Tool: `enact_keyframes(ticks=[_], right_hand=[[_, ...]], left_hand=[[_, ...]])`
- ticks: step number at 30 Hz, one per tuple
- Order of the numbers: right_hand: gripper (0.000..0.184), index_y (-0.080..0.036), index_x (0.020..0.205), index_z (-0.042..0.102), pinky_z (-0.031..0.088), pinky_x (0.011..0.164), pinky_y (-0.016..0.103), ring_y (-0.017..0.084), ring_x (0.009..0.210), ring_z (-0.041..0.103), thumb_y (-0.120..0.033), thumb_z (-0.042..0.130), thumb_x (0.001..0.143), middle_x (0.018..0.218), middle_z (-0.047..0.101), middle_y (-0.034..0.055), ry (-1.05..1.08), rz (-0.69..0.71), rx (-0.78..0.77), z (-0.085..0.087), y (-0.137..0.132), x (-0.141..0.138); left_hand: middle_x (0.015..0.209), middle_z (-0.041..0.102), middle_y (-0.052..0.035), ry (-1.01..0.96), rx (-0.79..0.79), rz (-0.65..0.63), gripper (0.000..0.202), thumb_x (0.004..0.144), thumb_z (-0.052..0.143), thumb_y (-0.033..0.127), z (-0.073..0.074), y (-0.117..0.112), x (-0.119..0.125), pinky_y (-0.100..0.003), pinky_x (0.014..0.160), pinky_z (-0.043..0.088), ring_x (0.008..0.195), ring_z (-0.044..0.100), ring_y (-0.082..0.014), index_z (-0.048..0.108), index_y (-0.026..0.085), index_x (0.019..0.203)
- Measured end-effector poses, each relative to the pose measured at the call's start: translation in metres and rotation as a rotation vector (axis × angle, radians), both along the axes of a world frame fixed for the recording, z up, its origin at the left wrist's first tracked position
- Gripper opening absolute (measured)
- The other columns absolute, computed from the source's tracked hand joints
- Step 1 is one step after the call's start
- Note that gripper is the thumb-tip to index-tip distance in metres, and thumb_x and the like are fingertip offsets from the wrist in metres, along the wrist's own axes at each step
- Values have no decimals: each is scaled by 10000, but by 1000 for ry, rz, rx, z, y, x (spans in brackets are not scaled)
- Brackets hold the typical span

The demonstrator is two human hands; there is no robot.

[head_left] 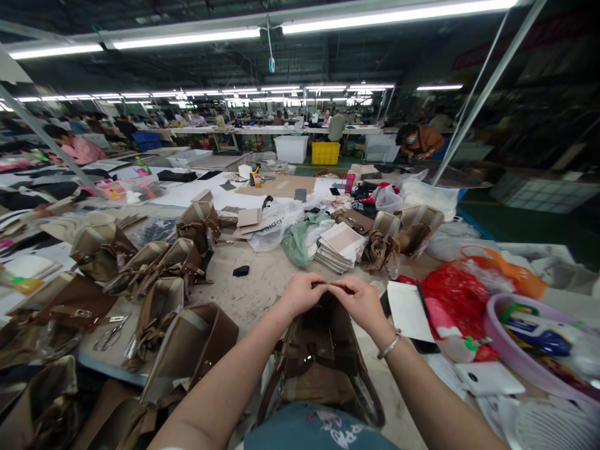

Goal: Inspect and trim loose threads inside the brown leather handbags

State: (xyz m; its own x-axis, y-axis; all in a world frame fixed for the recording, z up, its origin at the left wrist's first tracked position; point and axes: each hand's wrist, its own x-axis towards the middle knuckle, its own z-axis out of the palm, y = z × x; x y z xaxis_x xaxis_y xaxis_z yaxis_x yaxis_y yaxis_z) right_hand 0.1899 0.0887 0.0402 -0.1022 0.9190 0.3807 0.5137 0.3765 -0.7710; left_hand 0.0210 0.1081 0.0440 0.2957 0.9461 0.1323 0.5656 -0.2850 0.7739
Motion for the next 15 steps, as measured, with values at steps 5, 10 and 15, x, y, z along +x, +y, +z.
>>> enact_keyframes(ticks=[5, 10, 15], right_hand=[[201, -208, 651, 663, 420, 663, 290, 173, 697, 567, -342, 570, 769, 687, 640, 25, -54, -57, 27, -3, 1, -6], [236, -180, 594, 607, 404, 624, 283, 155, 615, 518, -397, 622, 686, 604, 584, -1, 296, -158, -229, -15, 10, -10], [321, -185, 571, 501, 376, 497, 227, 89, 486, 425, -420, 718, 574, 523, 463, -54, 959, -198, -521, -21, 13, -1]], left_hand=[[780, 708, -4, 53, 4, 4, 228, 768, 522, 311, -1, 1, 0, -223, 669, 444, 718, 607, -145, 710, 193, 819], [781, 708, -2, 51, -2, 2, 235, 773, 532, 338, -3, 3, 2, -226, 674, 440, 705, 603, -142, 709, 195, 830], [931, 706, -33, -63, -80, -84, 281, 742, 584, 356, 0, 4, -9, -229, 777, 458, 832, 625, -157, 689, 180, 934]])
